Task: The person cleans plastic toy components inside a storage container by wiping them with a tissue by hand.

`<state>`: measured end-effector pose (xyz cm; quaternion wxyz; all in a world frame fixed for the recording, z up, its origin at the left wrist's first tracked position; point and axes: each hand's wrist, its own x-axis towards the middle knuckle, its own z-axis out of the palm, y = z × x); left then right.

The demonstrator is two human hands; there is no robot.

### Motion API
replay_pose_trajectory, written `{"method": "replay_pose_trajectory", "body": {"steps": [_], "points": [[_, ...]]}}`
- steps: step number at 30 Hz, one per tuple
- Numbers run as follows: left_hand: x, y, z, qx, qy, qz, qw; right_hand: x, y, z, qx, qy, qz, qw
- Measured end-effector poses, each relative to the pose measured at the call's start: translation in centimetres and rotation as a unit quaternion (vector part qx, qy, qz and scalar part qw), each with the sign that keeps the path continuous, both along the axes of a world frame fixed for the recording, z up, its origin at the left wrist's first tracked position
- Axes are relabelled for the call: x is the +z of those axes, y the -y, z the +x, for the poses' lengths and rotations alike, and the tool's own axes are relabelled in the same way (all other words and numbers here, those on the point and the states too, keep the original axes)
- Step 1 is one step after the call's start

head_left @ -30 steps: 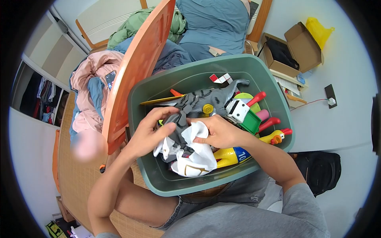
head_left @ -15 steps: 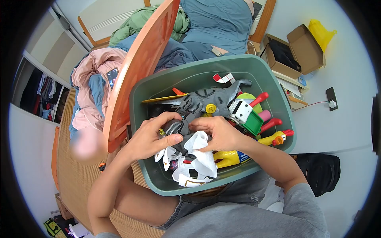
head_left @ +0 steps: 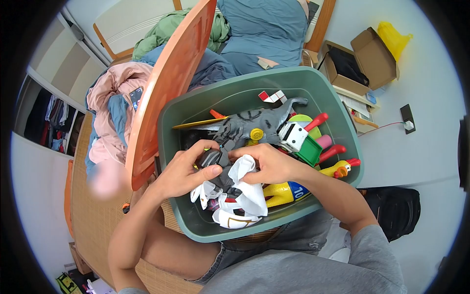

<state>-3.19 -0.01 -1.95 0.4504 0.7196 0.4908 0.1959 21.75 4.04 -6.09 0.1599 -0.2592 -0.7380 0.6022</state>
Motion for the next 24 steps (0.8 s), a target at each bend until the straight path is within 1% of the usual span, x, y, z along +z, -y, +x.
{"method": "replay_pose_trajectory", "body": {"steps": [5,7,8,10,14,16,20,22,24], "points": [[-0.9,0.2,-0.4,-0.006,0.026,0.034,0.999,-0.6,0.4,-0.3,-0.015,-0.040,-0.041,0.998],[-0.9,0.2,-0.4,-0.007,0.026,0.040,0.999,-1.0,0.6,-0.5,-0.035,-0.078,-0.056,0.995],[-0.9,0.2,-0.4,-0.005,0.026,0.040,0.999,-0.7,0.5,-0.4,-0.035,-0.078,-0.056,0.995],[-0.8,0.1,-0.3,-0.004,0.026,0.040,0.999,0.4,0.2,-0.1,-0.001,-0.001,0.054,0.999],[-0.6,0.1,-0.2,0.006,0.025,0.036,0.999,0.6,0.1,0.0,0.014,0.030,0.021,0.999],[-0.6,0.0,-0.2,0.006,0.023,0.036,0.999,0.4,0.1,0.0,-0.002,-0.004,0.011,1.000],[-0.8,0.1,-0.3,0.009,0.047,0.010,0.999,-0.1,0.1,-0.1,-0.023,-0.015,0.028,0.999],[-0.8,0.0,-0.3,0.009,0.056,0.006,0.998,0.0,0.1,0.0,-0.021,-0.023,-0.003,1.000],[-0.7,0.1,-0.3,0.001,0.061,0.008,0.998,0.0,0.1,0.0,-0.020,-0.023,-0.010,0.999]]}}
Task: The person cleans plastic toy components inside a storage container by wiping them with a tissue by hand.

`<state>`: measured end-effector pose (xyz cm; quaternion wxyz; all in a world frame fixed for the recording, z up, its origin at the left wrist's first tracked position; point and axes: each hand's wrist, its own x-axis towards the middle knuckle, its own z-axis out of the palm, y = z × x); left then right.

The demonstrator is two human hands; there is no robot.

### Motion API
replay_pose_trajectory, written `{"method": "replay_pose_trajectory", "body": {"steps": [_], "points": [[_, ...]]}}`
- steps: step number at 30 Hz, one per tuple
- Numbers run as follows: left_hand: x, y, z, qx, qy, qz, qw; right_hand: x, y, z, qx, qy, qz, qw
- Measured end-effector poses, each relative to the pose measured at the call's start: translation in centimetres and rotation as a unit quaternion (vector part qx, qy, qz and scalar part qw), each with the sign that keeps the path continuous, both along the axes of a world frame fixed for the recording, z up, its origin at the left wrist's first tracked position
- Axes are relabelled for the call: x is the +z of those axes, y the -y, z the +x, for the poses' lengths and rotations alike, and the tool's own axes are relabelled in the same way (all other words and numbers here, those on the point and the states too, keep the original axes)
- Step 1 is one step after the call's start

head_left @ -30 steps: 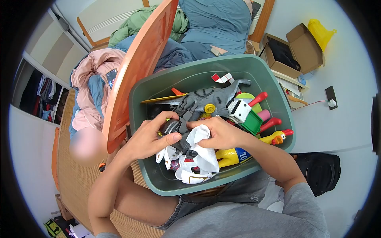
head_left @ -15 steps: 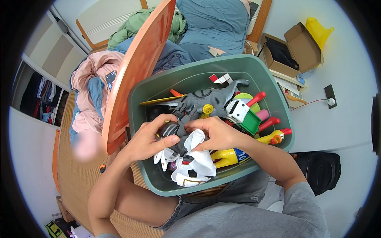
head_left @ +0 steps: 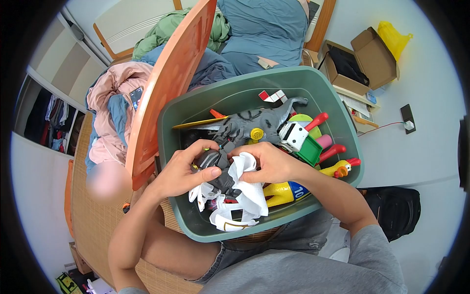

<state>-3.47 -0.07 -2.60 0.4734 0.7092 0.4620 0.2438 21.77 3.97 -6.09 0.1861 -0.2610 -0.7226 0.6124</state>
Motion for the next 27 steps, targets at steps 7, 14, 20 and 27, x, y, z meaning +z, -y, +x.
{"method": "replay_pose_trajectory", "body": {"steps": [7,14,20,27], "points": [[0.0,0.0,0.0,-0.002,0.003,-0.003,1.000,-1.0,0.3,-0.4,-0.016,-0.053,-0.048,0.997],[-0.8,-0.1,-0.3,0.009,0.018,0.012,1.000,-0.3,-0.1,0.0,0.006,0.031,0.048,0.998],[-0.9,0.2,-0.2,0.021,0.005,0.005,1.000,-0.3,-0.5,0.0,0.018,0.086,0.055,0.995],[0.4,0.7,-0.1,0.033,-0.007,0.001,0.999,0.6,-1.4,0.8,-0.174,-0.210,-0.059,0.960]]}}
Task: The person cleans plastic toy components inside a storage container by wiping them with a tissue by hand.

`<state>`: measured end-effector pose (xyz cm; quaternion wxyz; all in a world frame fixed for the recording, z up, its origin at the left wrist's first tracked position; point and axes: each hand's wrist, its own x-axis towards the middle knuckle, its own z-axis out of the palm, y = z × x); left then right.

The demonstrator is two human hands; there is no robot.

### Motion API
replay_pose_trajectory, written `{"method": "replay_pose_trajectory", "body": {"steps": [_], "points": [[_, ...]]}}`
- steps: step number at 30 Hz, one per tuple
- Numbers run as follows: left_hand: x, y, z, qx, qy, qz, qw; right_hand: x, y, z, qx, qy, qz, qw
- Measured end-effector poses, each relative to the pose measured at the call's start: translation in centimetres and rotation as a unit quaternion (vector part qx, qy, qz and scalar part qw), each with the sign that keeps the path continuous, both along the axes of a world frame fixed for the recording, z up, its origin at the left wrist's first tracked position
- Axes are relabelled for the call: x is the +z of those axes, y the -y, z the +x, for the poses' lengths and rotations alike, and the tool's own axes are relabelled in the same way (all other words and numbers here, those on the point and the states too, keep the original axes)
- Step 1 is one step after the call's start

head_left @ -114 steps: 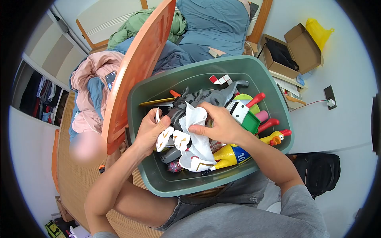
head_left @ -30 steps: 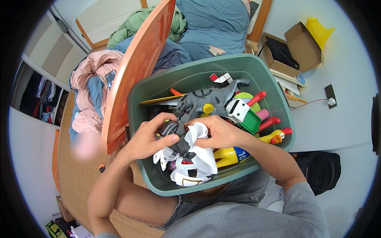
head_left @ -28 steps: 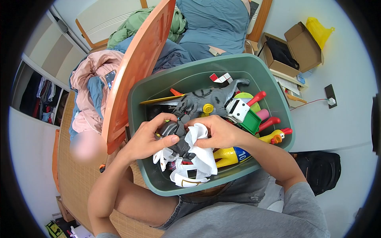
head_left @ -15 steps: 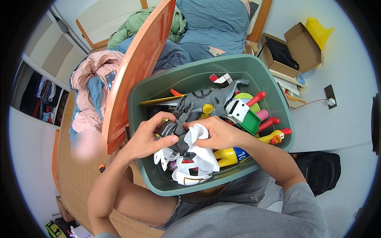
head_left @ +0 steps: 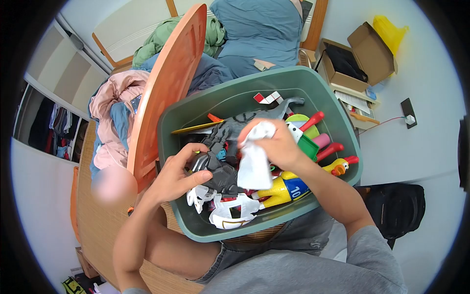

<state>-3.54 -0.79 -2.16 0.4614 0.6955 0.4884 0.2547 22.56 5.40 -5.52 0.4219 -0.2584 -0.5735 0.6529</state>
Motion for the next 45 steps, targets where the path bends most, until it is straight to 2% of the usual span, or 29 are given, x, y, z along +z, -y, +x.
{"method": "replay_pose_trajectory", "body": {"steps": [3,5,8,9,11,13,14,15,17,18,21,23,28,29,31,35,36,39,40,41,43,44,45], "points": [[0.3,0.2,-0.4,0.009,0.018,0.033,0.999,1.0,-1.0,1.4,-0.095,-0.107,-0.054,0.988],[1.4,0.8,-0.7,0.016,0.021,-0.006,1.000,0.7,-2.2,2.3,-0.096,-0.178,-0.087,0.976],[2.6,2.2,-0.3,0.089,0.174,-0.010,0.981,0.7,-2.4,2.5,-0.130,-0.174,-0.099,0.971],[3.1,2.6,-0.3,0.102,0.178,0.014,0.979,0.8,-2.4,2.4,-0.150,-0.154,-0.095,0.972],[3.6,3.2,-0.2,0.121,0.130,0.063,0.982,1.0,-1.8,2.5,-0.119,-0.162,-0.074,0.977],[3.7,3.7,0.3,0.149,0.131,0.076,0.977,1.5,-0.6,1.8,-0.147,-0.110,-0.010,0.983],[3.7,3.8,0.7,0.177,0.133,0.084,0.972,0.8,-0.3,1.8,-0.122,-0.094,0.025,0.988],[3.6,4.0,1.0,0.178,0.132,0.087,0.971,0.8,-0.4,1.2,-0.122,-0.062,0.161,0.977],[3.0,4.0,1.4,0.177,0.166,0.106,0.964,0.5,0.0,0.6,-0.150,0.093,0.307,0.935],[2.7,4.2,1.3,0.169,0.154,0.110,0.967,0.5,0.1,0.4,-0.150,0.091,0.307,0.935],[1.8,4.5,1.6,0.173,0.151,0.133,0.964,0.5,0.4,0.1,-0.090,0.081,0.260,0.958],[1.7,4.6,1.7,0.173,0.143,0.140,0.964,0.5,0.3,0.1,-0.051,0.011,0.175,0.983],[1.5,4.3,1.4,0.116,0.134,0.163,0.970,0.1,-0.1,0.1,-0.044,-0.059,0.089,0.993],[1.3,4.1,1.3,0.117,0.135,0.162,0.970,0.3,0.1,0.3,-0.024,-0.098,0.012,0.995],[0.9,3.9,1.1,0.093,0.108,0.179,0.974,0.0,-0.4,0.8,-0.012,-0.048,-0.040,0.998],[0.5,3.2,0.9,0.113,0.116,0.105,0.981,-0.6,-0.4,0.6,-0.027,-0.020,-0.065,0.997],[0.1,3.1,0.9,0.120,0.159,0.057,0.978,-0.8,-0.5,0.6,-0.035,-0.007,-0.067,0.997],[-0.3,2.6,1.5,0.109,0.221,0.070,0.967,-0.6,-0.4,0.5,-0.044,0.016,-0.066,0.997],[-0.2,2.5,1.7,0.133,0.241,0.040,0.961,-0.5,-0.2,0.4,-0.060,0.028,-0.046,0.997],[0.3,2.5,1.6,0.133,0.242,0.040,0.960,-0.4,0.0,0.3,-0.077,0.040,-0.027,0.996],[1.2,2.1,1.1,0.103,0.168,0.003,0.980,-0.4,0.2,0.2,-0.076,0.041,-0.017,0.996],[0.8,1.3,-0.3,0.043,0.151,-0.018,0.987,-0.5,0.4,0.1,-0.054,0.048,-0.012,0.997],[2.0,1.3,-0.7,0.042,0.137,-0.083,0.986,-0.6,0.5,0.0,-0.033,0.055,-0.008,0.998]]}}
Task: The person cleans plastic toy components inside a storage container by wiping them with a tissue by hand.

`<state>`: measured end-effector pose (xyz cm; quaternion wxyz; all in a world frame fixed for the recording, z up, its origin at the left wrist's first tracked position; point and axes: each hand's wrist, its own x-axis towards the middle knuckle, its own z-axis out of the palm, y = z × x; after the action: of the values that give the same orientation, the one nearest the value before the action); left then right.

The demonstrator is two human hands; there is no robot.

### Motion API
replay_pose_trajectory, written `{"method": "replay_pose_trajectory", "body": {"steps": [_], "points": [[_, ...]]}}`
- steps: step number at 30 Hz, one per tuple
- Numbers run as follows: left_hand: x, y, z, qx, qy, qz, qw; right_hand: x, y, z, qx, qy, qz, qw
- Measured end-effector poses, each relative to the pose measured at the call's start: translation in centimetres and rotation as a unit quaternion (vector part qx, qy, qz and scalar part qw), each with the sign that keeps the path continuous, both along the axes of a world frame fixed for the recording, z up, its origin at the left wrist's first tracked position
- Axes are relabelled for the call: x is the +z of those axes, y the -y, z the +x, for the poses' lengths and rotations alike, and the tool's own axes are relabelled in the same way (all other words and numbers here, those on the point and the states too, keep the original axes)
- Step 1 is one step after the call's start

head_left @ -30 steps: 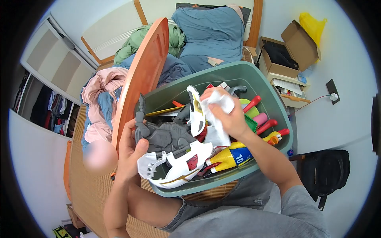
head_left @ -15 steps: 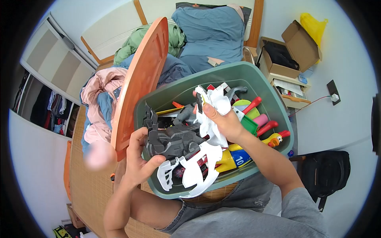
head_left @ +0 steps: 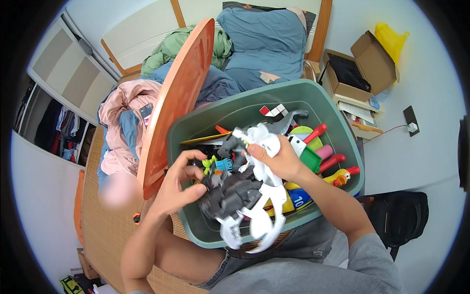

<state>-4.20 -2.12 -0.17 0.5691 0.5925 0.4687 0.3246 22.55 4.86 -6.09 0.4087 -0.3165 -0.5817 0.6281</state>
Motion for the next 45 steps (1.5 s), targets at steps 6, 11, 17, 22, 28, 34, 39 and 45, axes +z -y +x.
{"method": "replay_pose_trajectory", "body": {"steps": [6,11,17,22,28,34,39,45], "points": [[-2.0,0.0,1.8,-0.023,0.022,-0.002,0.999,1.2,1.8,-1.1,0.099,0.113,0.167,0.974],[-4.0,0.0,3.5,-0.027,-0.027,0.027,0.999,0.8,2.2,-1.5,0.099,0.113,0.105,0.983],[-5.4,-1.0,3.3,-0.012,-0.002,0.018,1.000,-0.5,1.3,-1.4,0.072,0.086,0.065,0.992],[-4.8,-0.7,3.6,0.004,-0.054,0.024,0.998,1.6,1.3,-0.7,0.086,0.016,-0.048,0.995],[-4.3,-1.2,3.8,0.013,-0.093,0.096,0.991,0.4,0.8,-1.0,0.091,0.086,0.292,0.948],[-4.4,-1.0,3.6,0.031,0.044,0.054,0.997,0.6,1.0,-1.1,0.123,0.116,0.071,0.983],[-3.8,-1.1,3.8,0.028,-0.001,0.067,0.997,-0.4,0.6,-1.1,0.171,0.027,0.076,0.982],[-3.4,-0.7,3.5,0.025,-0.058,0.100,0.993,-0.5,1.1,-1.6,0.152,0.046,0.051,0.986]]}}
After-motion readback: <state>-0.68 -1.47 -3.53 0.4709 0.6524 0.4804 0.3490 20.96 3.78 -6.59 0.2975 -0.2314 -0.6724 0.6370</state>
